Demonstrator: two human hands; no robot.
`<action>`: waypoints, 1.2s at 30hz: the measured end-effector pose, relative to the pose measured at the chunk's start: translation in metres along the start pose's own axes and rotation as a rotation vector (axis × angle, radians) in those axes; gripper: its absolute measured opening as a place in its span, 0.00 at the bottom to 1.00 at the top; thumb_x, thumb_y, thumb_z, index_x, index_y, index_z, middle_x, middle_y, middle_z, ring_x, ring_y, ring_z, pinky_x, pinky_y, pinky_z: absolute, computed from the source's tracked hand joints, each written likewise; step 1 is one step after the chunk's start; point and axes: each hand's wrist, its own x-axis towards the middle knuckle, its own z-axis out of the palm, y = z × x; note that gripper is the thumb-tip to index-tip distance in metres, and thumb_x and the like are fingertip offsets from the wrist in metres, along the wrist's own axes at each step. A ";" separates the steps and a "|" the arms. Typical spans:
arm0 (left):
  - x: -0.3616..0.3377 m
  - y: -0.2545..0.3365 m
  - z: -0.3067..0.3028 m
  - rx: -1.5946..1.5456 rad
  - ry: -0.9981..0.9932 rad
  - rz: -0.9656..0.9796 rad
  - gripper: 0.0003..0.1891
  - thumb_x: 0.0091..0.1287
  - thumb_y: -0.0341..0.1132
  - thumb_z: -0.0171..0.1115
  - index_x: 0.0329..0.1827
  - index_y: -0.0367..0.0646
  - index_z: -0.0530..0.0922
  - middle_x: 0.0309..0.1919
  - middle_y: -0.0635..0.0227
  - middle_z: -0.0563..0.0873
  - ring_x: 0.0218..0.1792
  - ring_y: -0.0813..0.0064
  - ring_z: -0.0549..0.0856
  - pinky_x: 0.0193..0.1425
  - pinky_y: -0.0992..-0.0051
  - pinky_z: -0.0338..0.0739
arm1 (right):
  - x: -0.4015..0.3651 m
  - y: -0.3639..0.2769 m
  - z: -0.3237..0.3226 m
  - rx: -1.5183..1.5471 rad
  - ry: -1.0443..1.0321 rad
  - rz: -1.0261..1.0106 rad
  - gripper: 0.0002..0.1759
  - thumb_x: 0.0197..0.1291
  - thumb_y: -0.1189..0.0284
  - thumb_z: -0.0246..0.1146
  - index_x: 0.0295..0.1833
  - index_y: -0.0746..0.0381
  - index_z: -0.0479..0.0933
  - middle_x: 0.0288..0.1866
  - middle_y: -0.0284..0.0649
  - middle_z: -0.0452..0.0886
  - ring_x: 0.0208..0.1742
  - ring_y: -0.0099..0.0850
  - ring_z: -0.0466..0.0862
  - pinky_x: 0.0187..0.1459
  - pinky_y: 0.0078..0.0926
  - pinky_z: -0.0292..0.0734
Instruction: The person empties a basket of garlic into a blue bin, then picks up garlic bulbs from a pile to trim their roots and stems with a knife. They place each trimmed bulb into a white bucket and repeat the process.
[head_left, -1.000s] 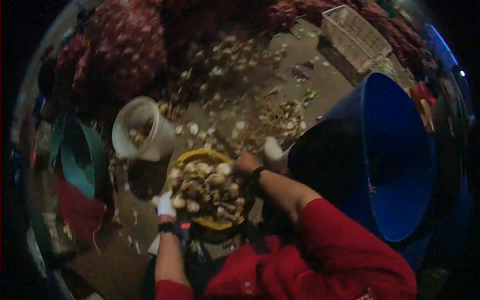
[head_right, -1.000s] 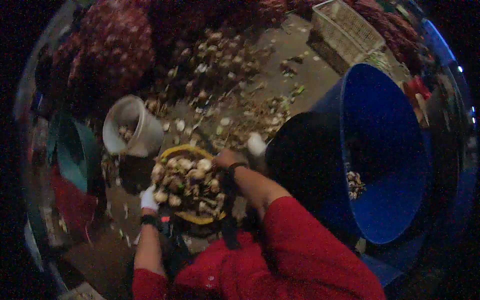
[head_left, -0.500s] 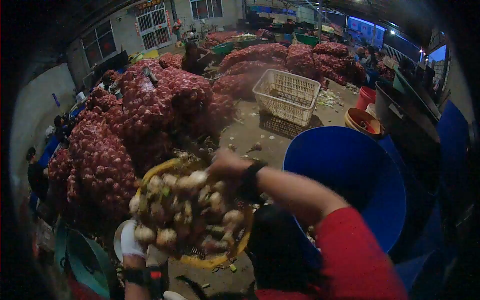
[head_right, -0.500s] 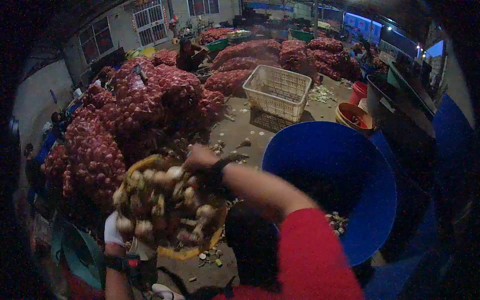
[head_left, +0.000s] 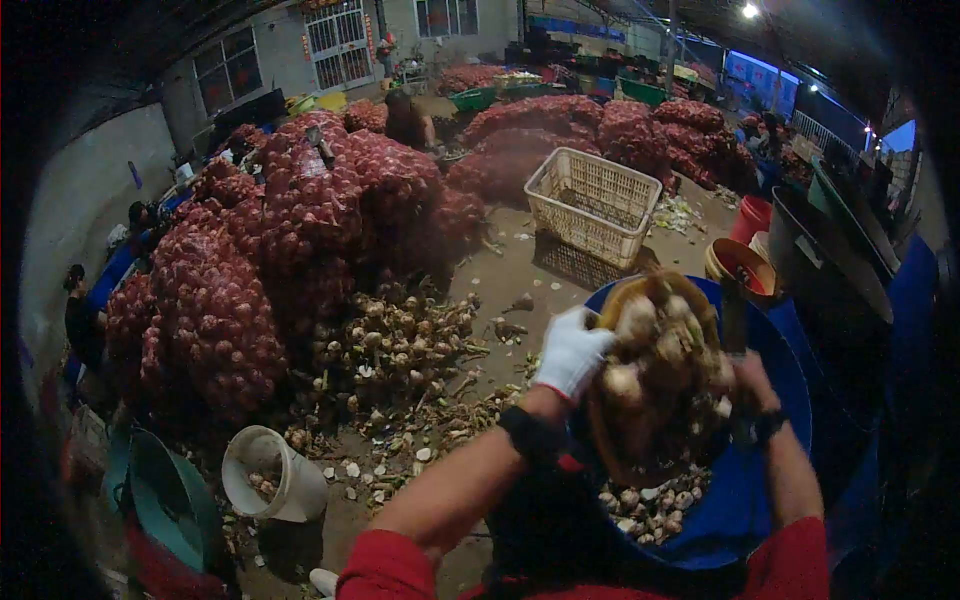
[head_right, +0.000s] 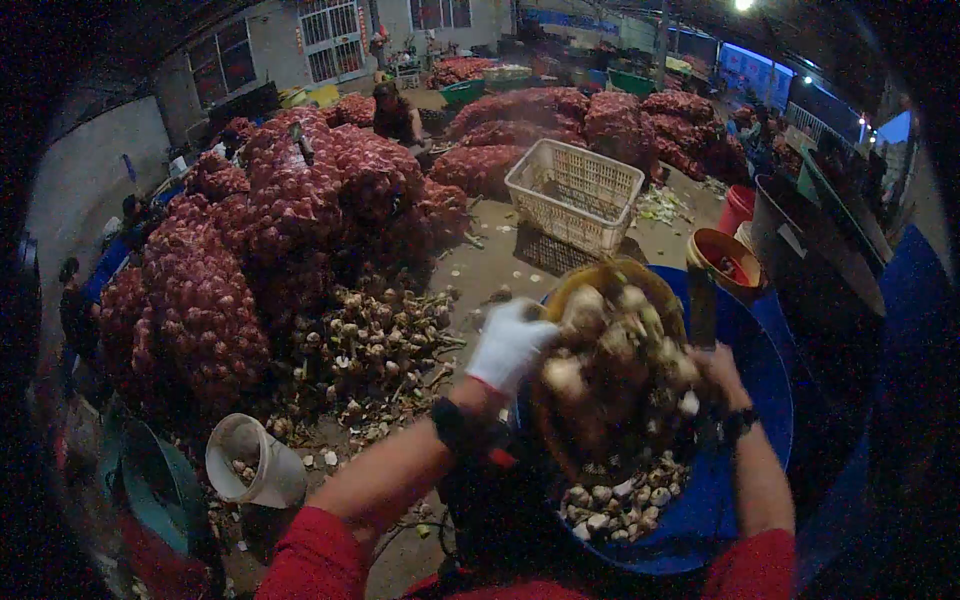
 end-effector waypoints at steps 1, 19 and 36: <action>0.006 -0.022 0.020 0.062 -0.061 0.089 0.15 0.48 0.35 0.63 0.34 0.30 0.78 0.27 0.58 0.83 0.29 0.77 0.80 0.34 0.75 0.74 | 0.006 0.043 -0.019 -0.102 0.084 0.023 0.15 0.50 0.69 0.66 0.41 0.67 0.76 0.30 0.35 0.80 0.27 0.23 0.77 0.29 0.23 0.74; -0.022 0.009 0.072 0.770 -0.205 1.042 0.04 0.51 0.30 0.55 0.28 0.42 0.71 0.24 0.61 0.75 0.25 0.62 0.80 0.25 0.66 0.75 | -0.018 -0.040 -0.017 0.152 0.366 -0.201 0.12 0.59 0.63 0.58 0.28 0.58 0.74 0.15 0.28 0.69 0.15 0.23 0.69 0.18 0.23 0.63; -0.308 -0.097 -0.326 0.233 1.017 -0.096 0.09 0.57 0.27 0.61 0.40 0.32 0.76 0.32 0.69 0.80 0.33 0.82 0.76 0.39 0.82 0.70 | -0.058 -0.233 0.295 -0.309 -0.562 -0.823 0.14 0.52 0.67 0.60 0.42 0.64 0.76 0.27 0.30 0.73 0.26 0.19 0.71 0.26 0.20 0.66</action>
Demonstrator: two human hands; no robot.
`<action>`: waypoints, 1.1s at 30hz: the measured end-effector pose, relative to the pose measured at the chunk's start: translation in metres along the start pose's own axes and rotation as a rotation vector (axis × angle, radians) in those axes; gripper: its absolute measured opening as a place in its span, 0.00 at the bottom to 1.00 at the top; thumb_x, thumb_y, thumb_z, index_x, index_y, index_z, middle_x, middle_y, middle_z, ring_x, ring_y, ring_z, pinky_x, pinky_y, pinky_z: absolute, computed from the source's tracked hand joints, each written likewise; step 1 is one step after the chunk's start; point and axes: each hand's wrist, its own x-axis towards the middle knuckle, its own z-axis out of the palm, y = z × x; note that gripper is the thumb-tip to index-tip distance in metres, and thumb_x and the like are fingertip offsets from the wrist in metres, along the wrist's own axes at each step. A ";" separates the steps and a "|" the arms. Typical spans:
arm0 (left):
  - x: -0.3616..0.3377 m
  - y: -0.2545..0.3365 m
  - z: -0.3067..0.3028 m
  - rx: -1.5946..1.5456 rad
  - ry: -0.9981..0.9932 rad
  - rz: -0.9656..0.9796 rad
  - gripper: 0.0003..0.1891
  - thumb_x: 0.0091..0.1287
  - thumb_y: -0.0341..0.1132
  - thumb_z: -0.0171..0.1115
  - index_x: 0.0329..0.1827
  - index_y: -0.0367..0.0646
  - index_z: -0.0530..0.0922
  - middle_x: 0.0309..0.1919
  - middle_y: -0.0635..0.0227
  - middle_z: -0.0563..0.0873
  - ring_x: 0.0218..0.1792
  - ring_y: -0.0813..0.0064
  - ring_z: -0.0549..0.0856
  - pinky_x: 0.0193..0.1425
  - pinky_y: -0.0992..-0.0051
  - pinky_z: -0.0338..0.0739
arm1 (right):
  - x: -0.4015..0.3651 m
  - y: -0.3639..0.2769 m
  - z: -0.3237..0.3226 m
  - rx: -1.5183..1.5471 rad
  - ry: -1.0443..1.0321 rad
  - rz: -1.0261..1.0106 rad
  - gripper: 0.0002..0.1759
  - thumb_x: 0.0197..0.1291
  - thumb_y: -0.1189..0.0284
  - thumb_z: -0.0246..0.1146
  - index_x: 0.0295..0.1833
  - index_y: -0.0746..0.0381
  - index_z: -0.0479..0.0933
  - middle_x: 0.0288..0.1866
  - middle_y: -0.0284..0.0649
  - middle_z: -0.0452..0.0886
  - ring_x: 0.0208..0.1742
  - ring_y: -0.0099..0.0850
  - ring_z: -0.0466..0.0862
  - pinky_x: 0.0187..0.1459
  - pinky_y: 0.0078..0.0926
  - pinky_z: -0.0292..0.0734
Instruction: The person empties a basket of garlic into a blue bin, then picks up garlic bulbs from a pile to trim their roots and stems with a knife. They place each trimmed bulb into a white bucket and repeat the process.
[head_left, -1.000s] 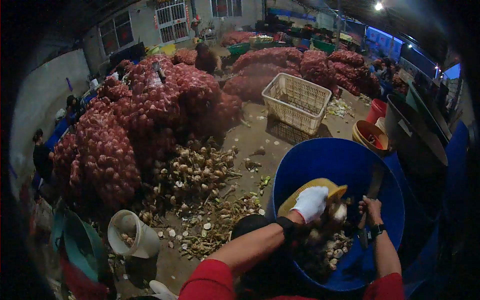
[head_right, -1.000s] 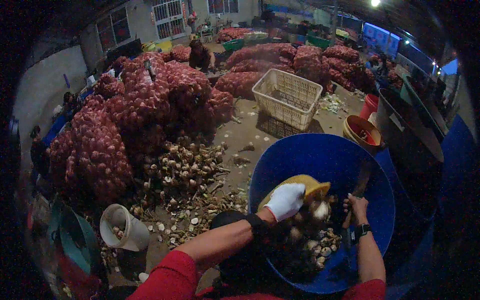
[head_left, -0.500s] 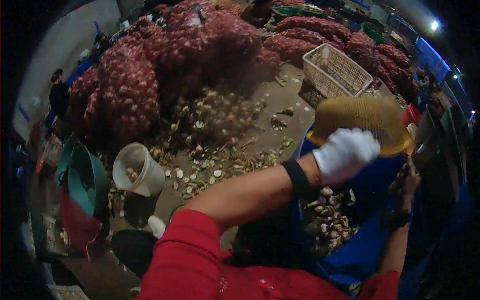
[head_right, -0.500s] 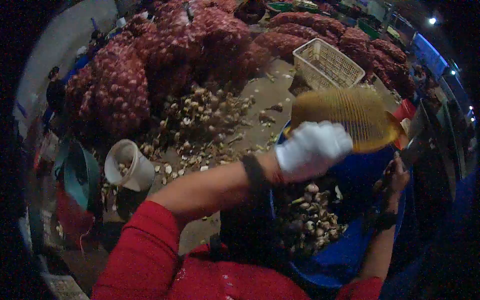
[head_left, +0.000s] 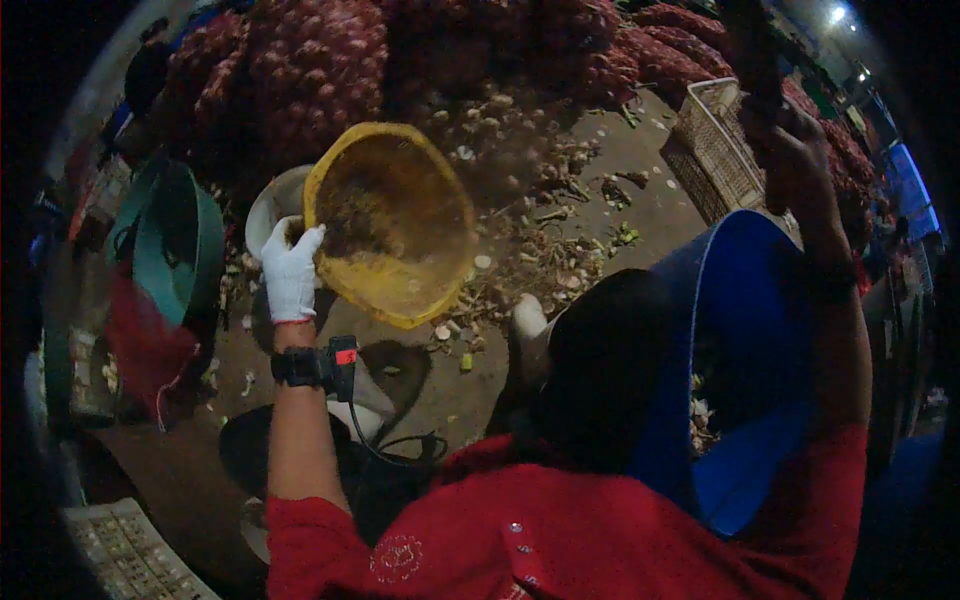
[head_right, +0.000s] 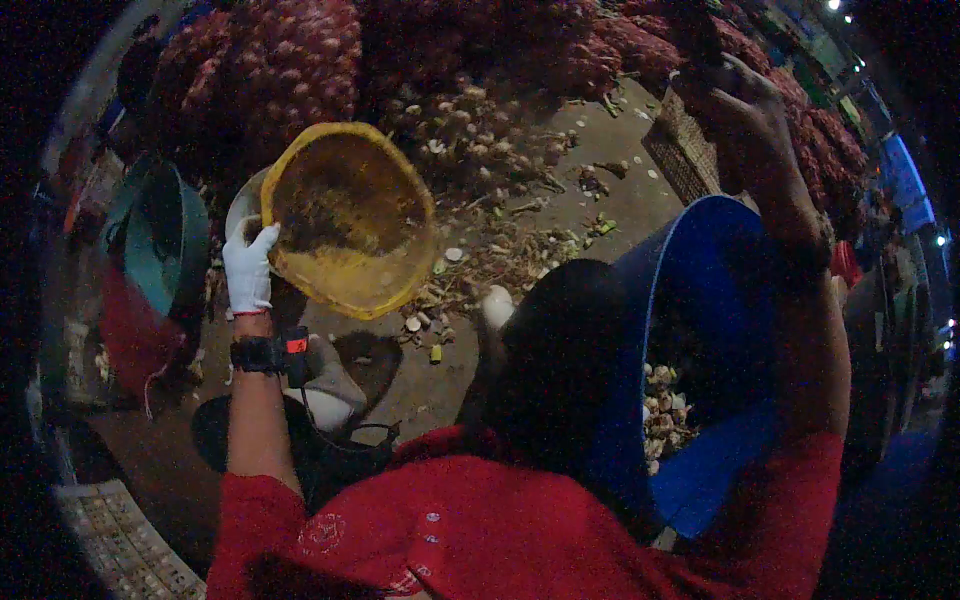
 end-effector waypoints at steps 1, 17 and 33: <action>-0.005 -0.018 -0.018 0.066 0.073 0.008 0.09 0.57 0.27 0.61 0.39 0.32 0.76 0.32 0.69 0.80 0.33 0.81 0.76 0.39 0.82 0.71 | 0.009 0.004 0.018 -0.134 -0.032 -0.281 0.14 0.52 0.67 0.61 0.41 0.64 0.76 0.24 0.30 0.73 0.23 0.18 0.70 0.24 0.19 0.65; -0.073 -0.087 -0.101 0.004 0.531 -0.150 0.14 0.53 0.33 0.64 0.38 0.32 0.77 0.32 0.61 0.83 0.31 0.73 0.79 0.39 0.74 0.73 | -0.071 -0.088 0.101 0.289 -0.135 0.137 0.07 0.49 0.74 0.62 0.33 0.63 0.72 0.20 0.32 0.72 0.19 0.20 0.70 0.20 0.20 0.66; -0.091 -0.207 -0.009 -0.139 0.142 -0.528 0.16 0.51 0.28 0.64 0.42 0.29 0.75 0.35 0.60 0.82 0.33 0.70 0.78 0.39 0.73 0.72 | -0.001 -0.003 0.172 0.190 -0.148 0.299 0.09 0.49 0.68 0.64 0.25 0.60 0.72 0.15 0.27 0.68 0.15 0.17 0.66 0.17 0.17 0.58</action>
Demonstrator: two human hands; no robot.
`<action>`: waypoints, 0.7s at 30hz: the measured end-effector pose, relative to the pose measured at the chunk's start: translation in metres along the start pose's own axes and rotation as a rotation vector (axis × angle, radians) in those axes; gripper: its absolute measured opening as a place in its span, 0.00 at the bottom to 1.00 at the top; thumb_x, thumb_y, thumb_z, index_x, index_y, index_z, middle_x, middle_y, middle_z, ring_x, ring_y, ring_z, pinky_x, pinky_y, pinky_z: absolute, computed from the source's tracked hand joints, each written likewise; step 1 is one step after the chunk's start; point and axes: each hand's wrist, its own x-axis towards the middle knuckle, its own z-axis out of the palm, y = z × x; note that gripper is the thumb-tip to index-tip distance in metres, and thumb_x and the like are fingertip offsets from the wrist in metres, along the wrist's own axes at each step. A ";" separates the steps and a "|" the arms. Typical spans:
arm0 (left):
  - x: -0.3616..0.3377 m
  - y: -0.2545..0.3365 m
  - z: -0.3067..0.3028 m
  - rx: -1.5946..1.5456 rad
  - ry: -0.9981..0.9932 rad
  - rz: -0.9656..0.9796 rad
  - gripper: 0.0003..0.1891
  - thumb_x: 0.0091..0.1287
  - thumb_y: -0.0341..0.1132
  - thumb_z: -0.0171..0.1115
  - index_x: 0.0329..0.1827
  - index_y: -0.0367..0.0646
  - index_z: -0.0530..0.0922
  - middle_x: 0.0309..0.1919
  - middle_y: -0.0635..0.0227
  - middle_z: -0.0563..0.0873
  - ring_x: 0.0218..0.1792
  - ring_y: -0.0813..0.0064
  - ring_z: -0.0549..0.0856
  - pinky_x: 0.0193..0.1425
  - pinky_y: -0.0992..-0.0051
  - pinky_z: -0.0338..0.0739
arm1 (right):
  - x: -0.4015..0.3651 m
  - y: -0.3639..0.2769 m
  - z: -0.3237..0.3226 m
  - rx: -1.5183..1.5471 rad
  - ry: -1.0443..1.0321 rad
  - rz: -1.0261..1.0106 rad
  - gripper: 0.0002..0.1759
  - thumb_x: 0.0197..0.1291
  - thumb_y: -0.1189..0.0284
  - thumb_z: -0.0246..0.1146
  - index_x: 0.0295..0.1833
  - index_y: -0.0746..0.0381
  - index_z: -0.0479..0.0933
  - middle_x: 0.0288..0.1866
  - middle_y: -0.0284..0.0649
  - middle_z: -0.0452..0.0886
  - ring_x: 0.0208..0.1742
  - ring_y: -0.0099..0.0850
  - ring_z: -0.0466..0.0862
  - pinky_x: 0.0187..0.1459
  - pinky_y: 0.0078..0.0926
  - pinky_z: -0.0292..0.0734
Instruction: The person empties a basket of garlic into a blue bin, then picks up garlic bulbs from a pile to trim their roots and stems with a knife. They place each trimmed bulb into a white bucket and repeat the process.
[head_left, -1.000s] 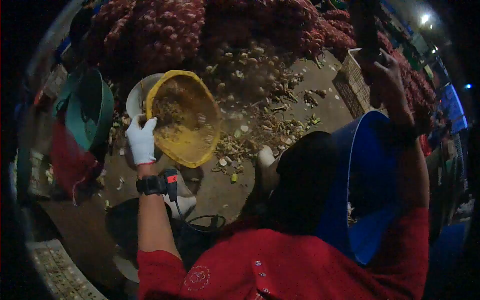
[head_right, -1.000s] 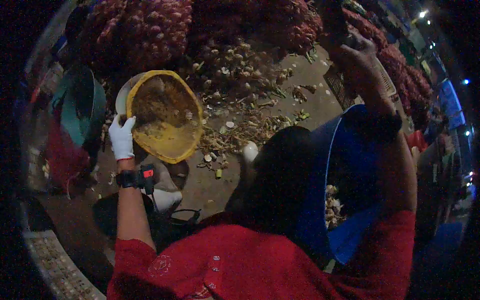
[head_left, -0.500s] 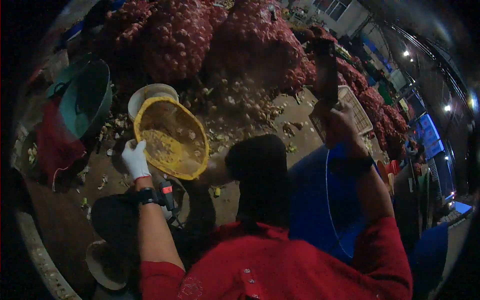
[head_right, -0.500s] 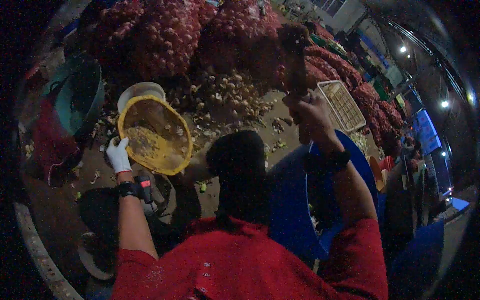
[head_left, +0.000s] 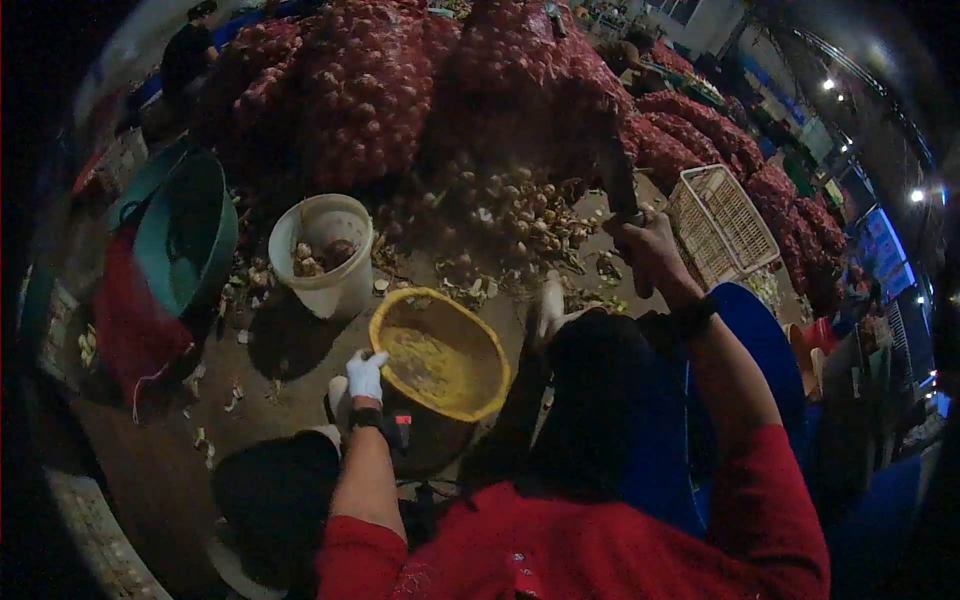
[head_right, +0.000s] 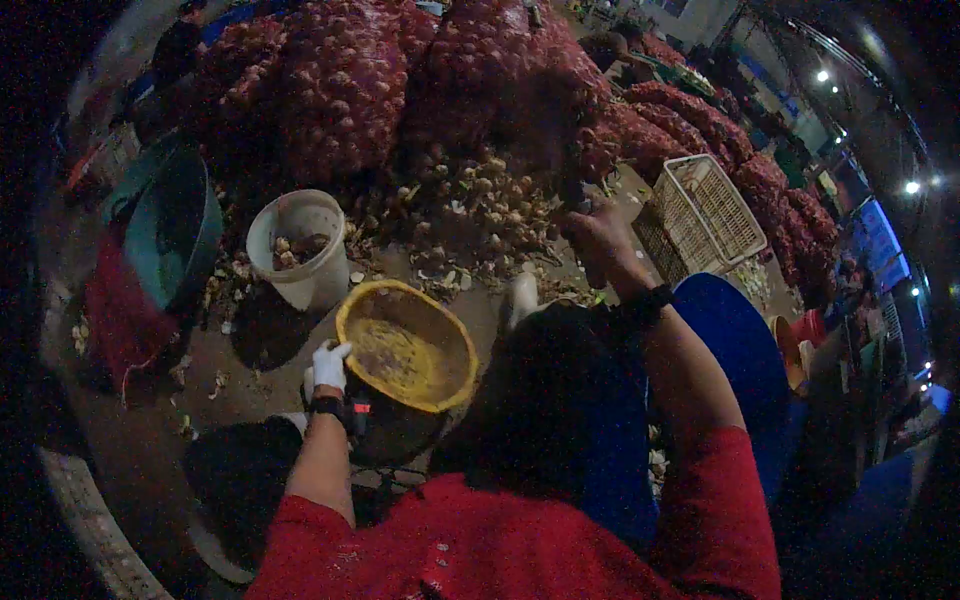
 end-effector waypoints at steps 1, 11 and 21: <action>-0.016 0.018 0.009 -0.149 -0.071 -0.109 0.20 0.50 0.28 0.65 0.46 0.27 0.74 0.39 0.58 0.81 0.39 0.68 0.79 0.42 0.72 0.72 | 0.011 0.007 0.001 0.018 -0.032 -0.039 0.10 0.49 0.68 0.64 0.24 0.60 0.72 0.15 0.28 0.68 0.15 0.16 0.66 0.17 0.17 0.59; 0.101 -0.050 -0.018 1.036 -0.370 -0.328 0.22 0.53 0.31 0.64 0.50 0.29 0.74 0.41 0.54 0.83 0.42 0.67 0.81 0.47 0.72 0.73 | 0.154 0.232 0.048 0.109 0.044 0.278 0.10 0.47 0.72 0.64 0.34 0.67 0.75 0.20 0.33 0.75 0.19 0.20 0.71 0.20 0.20 0.63; 0.207 -0.005 0.207 0.955 -0.734 0.292 0.20 0.55 0.41 0.59 0.47 0.38 0.77 0.42 0.51 0.80 0.46 0.56 0.79 0.50 0.67 0.72 | 0.156 0.355 0.130 0.114 -0.058 0.385 0.17 0.46 0.71 0.64 0.42 0.69 0.76 0.26 0.38 0.79 0.26 0.23 0.75 0.30 0.26 0.71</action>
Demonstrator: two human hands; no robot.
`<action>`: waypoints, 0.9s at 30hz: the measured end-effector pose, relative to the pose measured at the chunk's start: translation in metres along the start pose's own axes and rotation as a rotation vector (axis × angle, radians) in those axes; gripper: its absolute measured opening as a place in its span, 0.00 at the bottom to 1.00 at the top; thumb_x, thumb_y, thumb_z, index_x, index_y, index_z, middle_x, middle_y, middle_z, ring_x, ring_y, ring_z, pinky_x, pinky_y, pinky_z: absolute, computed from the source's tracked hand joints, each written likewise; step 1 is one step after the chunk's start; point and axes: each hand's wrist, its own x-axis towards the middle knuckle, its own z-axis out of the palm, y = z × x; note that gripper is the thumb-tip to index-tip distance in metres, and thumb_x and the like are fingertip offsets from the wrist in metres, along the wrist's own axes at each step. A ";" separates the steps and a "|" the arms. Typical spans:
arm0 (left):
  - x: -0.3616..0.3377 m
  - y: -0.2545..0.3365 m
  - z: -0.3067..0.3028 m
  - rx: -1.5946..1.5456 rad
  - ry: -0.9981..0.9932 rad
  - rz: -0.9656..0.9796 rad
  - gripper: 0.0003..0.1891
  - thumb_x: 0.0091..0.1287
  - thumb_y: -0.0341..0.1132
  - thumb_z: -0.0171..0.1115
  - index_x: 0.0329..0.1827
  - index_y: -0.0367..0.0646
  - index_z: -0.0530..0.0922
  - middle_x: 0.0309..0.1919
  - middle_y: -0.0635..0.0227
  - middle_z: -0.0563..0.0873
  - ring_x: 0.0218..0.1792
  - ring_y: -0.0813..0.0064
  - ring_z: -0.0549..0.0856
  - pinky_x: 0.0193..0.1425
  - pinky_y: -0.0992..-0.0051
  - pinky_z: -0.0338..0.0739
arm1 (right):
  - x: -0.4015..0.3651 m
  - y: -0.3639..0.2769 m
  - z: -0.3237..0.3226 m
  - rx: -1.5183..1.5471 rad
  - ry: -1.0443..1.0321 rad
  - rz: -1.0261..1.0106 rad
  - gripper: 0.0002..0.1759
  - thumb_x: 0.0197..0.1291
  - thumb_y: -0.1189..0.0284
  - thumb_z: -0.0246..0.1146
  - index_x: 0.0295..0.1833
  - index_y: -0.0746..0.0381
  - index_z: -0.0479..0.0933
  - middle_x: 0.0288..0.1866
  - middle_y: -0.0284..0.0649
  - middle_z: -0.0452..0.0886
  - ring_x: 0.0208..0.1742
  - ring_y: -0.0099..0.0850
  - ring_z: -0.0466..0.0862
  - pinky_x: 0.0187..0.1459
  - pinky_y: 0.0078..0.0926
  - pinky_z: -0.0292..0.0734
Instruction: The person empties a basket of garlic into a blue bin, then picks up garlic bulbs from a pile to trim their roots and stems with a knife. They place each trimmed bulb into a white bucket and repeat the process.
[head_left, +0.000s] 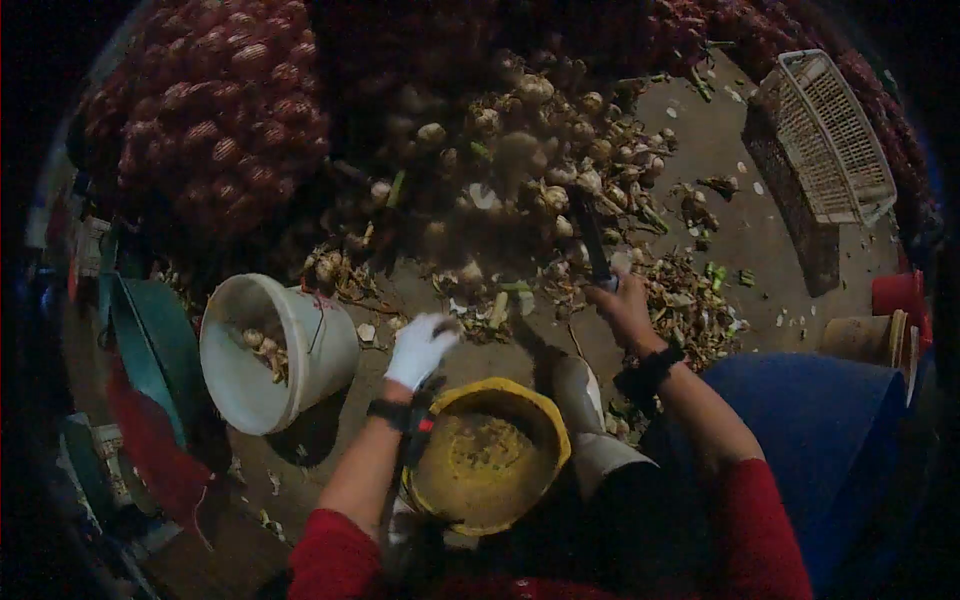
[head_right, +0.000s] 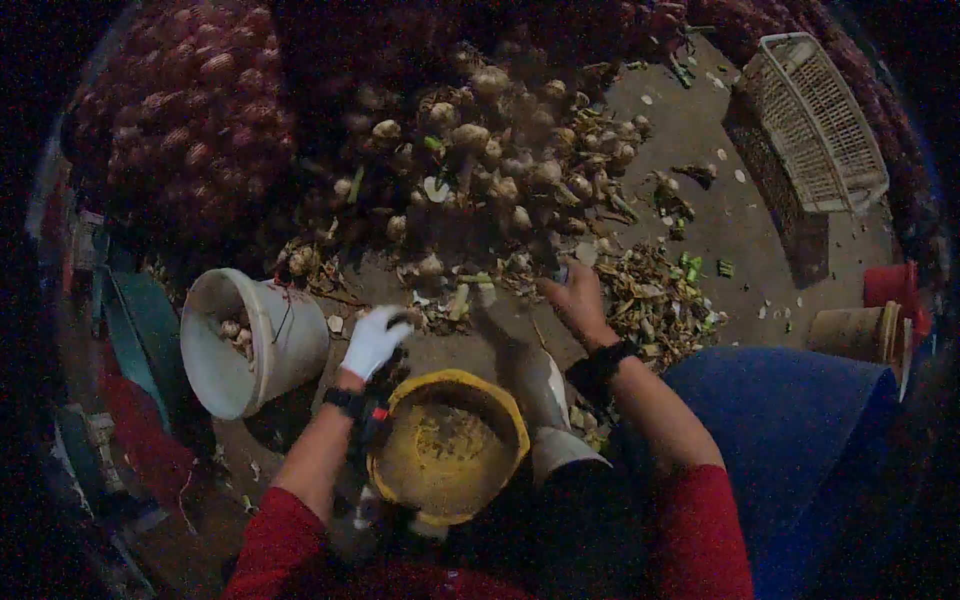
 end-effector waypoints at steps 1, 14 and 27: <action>0.024 0.025 -0.006 0.002 0.111 -0.016 0.20 0.55 0.40 0.60 0.49 0.40 0.76 0.43 0.51 0.79 0.46 0.55 0.78 0.50 0.66 0.72 | 0.002 0.020 0.011 0.028 0.024 0.022 0.19 0.47 0.69 0.64 0.44 0.68 0.76 0.24 0.37 0.78 0.24 0.22 0.74 0.28 0.26 0.70; 0.057 0.091 0.025 -0.671 -0.082 -0.158 0.22 0.64 0.45 0.54 0.54 0.36 0.73 0.42 0.54 0.81 0.45 0.62 0.79 0.52 0.69 0.70 | -0.004 -0.027 0.067 0.362 -0.061 0.145 0.24 0.52 0.60 0.67 0.45 0.69 0.75 0.29 0.33 0.79 0.30 0.18 0.74 0.31 0.21 0.72; 0.075 0.111 0.020 -0.643 -0.141 0.036 0.24 0.56 0.31 0.60 0.57 0.41 0.66 0.45 0.63 0.78 0.43 0.74 0.79 0.48 0.75 0.73 | -0.004 -0.038 0.023 -0.138 -0.026 -0.290 0.15 0.40 0.71 0.67 0.37 0.62 0.74 0.28 0.45 0.79 0.30 0.37 0.81 0.31 0.32 0.75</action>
